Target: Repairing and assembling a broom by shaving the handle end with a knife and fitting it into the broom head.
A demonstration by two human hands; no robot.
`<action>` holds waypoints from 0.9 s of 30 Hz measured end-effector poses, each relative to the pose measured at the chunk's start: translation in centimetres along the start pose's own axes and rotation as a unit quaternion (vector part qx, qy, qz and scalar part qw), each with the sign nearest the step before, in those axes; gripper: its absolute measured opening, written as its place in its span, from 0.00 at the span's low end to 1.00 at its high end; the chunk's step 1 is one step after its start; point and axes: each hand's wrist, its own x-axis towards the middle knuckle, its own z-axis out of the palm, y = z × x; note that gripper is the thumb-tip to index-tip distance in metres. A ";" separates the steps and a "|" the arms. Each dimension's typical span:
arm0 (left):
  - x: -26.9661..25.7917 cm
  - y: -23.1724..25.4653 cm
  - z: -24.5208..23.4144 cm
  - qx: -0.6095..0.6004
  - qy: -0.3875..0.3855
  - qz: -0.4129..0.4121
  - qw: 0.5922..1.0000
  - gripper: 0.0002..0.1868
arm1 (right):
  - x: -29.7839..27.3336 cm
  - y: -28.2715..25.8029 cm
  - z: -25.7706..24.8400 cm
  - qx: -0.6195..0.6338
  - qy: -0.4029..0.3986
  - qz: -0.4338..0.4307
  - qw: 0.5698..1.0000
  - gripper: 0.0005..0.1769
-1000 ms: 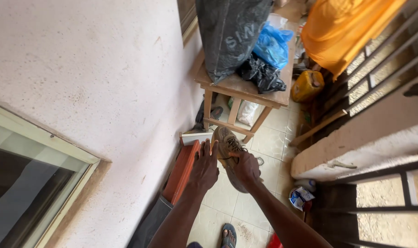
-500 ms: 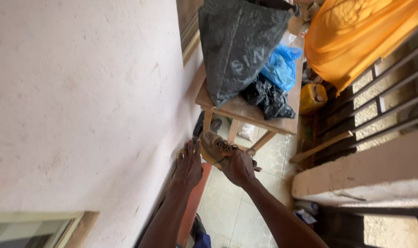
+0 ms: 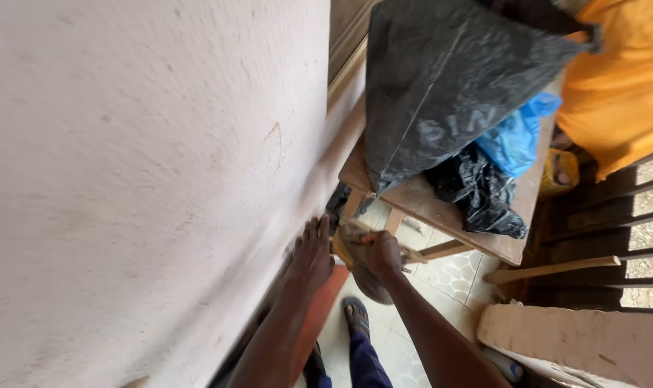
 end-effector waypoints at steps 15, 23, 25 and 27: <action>8.9 -6.2 8.3 -0.033 -0.071 -0.143 0.987 0.53 | 14.0 8.2 17.7 -0.022 -0.092 0.006 0.996 0.07; 13.0 -11.8 14.2 -0.064 -0.081 -0.181 0.978 0.50 | 21.5 13.1 28.6 0.027 -0.165 0.068 0.984 0.14; 13.8 -13.1 16.3 -0.065 -0.087 -0.188 0.976 0.50 | 22.4 13.1 29.6 0.020 -0.185 0.064 0.980 0.15; 14.4 -14.6 18.5 -0.071 -0.087 -0.192 0.975 0.51 | 22.5 11.5 29.3 0.161 -0.231 0.125 0.951 0.19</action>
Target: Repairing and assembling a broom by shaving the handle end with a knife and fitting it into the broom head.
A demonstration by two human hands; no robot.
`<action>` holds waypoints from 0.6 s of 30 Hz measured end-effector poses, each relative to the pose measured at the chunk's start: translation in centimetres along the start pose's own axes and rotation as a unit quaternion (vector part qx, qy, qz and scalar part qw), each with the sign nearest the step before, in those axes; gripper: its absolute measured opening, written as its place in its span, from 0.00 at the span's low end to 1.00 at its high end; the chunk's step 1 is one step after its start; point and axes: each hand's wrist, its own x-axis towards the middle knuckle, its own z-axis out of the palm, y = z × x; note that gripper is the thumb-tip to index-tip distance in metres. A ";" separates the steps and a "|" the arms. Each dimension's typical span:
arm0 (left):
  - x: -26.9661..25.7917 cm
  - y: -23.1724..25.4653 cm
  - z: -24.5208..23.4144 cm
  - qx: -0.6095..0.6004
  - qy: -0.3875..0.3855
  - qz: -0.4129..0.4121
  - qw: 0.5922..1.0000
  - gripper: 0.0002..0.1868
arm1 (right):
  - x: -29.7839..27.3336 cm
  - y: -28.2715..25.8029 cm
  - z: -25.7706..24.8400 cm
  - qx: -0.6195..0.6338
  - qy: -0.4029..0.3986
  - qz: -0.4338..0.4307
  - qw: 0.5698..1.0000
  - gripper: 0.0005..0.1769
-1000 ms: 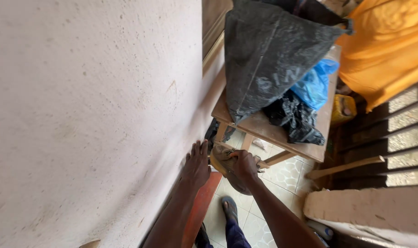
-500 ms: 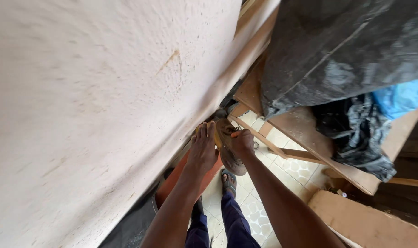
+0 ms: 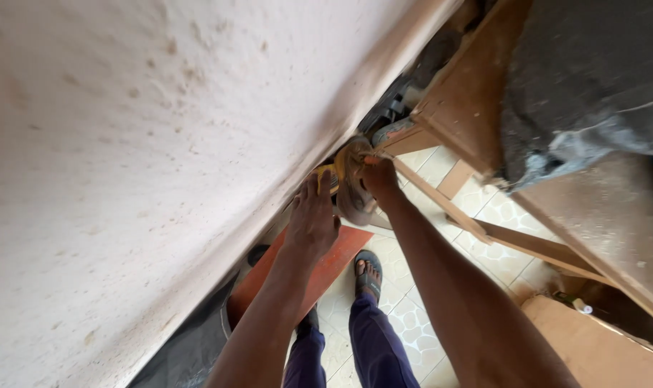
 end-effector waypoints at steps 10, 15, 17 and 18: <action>-4.2 2.5 -1.2 0.022 -0.016 0.000 1.000 0.53 | -7.4 1.5 -0.8 0.032 0.012 -0.021 0.999 0.21; -8.1 6.7 -4.8 0.048 -0.028 0.024 0.998 0.51 | -14.6 -0.1 -3.7 -0.131 0.045 -0.177 0.974 0.20; -9.0 7.9 -5.4 0.049 -0.008 0.047 0.998 0.51 | -18.1 -3.4 -5.7 -0.159 0.048 -0.164 0.972 0.20; -9.6 8.4 -5.5 0.049 0.009 0.064 0.997 0.51 | -20.1 -4.7 -6.6 -0.186 0.046 -0.149 0.970 0.20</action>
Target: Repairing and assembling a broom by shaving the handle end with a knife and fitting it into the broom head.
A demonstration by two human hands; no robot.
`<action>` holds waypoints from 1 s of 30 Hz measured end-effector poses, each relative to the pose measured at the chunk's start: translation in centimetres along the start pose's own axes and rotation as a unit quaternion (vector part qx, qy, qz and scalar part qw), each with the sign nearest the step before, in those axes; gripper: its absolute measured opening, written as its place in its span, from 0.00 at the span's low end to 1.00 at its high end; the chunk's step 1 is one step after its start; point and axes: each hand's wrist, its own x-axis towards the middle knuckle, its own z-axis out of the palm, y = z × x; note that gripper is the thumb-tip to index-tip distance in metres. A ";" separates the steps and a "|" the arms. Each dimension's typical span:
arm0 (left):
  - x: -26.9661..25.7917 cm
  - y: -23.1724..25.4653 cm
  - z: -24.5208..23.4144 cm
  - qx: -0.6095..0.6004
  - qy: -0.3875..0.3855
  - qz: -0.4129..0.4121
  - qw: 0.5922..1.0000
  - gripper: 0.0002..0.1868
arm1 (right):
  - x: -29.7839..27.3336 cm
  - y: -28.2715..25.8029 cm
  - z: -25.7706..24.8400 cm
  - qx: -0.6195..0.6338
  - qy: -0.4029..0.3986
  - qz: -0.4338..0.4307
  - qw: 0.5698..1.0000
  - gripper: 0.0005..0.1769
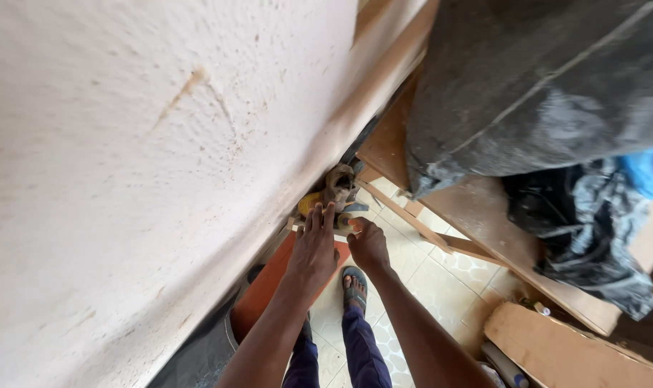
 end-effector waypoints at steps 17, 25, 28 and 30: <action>-7.3 8.3 -4.3 0.081 0.043 0.168 0.982 0.50 | -9.5 -6.6 -12.1 -0.001 0.214 -0.045 0.976 0.19; -14.0 11.6 -3.3 0.113 0.005 0.263 0.958 0.55 | -20.5 -8.1 -15.0 -0.023 0.306 -0.027 0.951 0.19; -16.8 13.6 -2.4 0.119 -0.016 0.300 0.946 0.55 | -24.4 -7.5 -16.1 -0.030 0.328 -0.013 0.944 0.20; -18.4 15.0 -1.1 0.130 -0.030 0.341 0.931 0.56 | -26.5 -6.0 -16.7 -0.014 0.354 0.012 0.935 0.19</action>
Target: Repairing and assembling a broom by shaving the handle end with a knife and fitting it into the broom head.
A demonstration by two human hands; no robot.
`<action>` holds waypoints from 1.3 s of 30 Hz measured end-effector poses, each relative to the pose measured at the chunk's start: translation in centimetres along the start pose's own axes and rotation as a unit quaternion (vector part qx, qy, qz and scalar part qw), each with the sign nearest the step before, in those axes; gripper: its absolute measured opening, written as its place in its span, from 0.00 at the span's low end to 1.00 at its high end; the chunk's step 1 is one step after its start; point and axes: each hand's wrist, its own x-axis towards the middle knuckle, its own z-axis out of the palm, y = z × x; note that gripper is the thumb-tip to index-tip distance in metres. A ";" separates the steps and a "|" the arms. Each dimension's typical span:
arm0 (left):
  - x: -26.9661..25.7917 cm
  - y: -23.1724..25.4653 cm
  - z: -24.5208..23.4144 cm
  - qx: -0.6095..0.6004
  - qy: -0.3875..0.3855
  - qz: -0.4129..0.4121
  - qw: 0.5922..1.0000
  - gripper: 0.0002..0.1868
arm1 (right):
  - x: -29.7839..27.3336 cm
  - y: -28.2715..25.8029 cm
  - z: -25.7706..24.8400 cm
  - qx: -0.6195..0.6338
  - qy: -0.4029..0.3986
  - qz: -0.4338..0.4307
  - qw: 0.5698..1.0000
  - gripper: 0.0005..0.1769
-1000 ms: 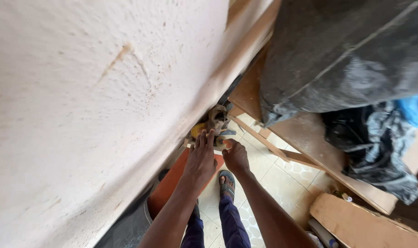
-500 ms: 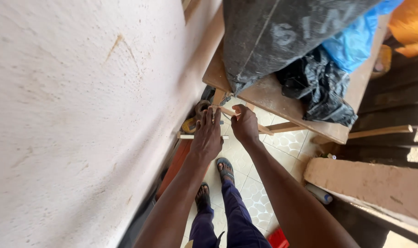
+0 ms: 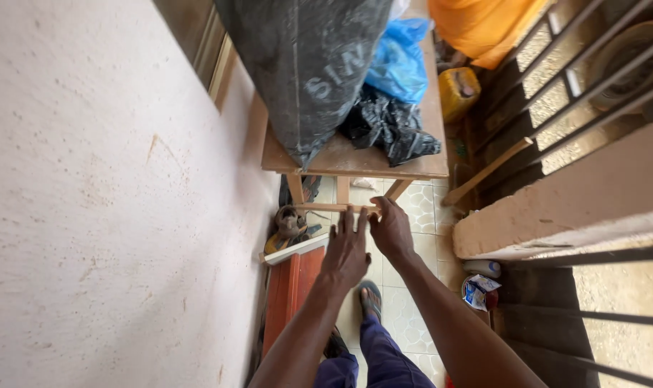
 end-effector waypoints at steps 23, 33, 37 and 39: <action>-12.8 26.3 14.1 0.074 -0.072 0.271 0.957 0.57 | -35.3 17.3 -23.5 -0.063 0.237 0.242 0.939 0.19; -27.0 37.7 21.6 0.064 -0.122 0.372 0.918 0.59 | -55.8 19.0 -29.8 -0.059 0.287 0.343 0.892 0.20; -30.5 41.5 22.1 0.059 -0.149 0.417 0.895 0.56 | -60.7 18.8 -31.6 -0.053 0.340 0.396 0.851 0.19; -30.5 43.2 23.1 0.067 -0.156 0.432 0.886 0.55 | -62.1 19.8 -33.0 -0.049 0.368 0.411 0.833 0.19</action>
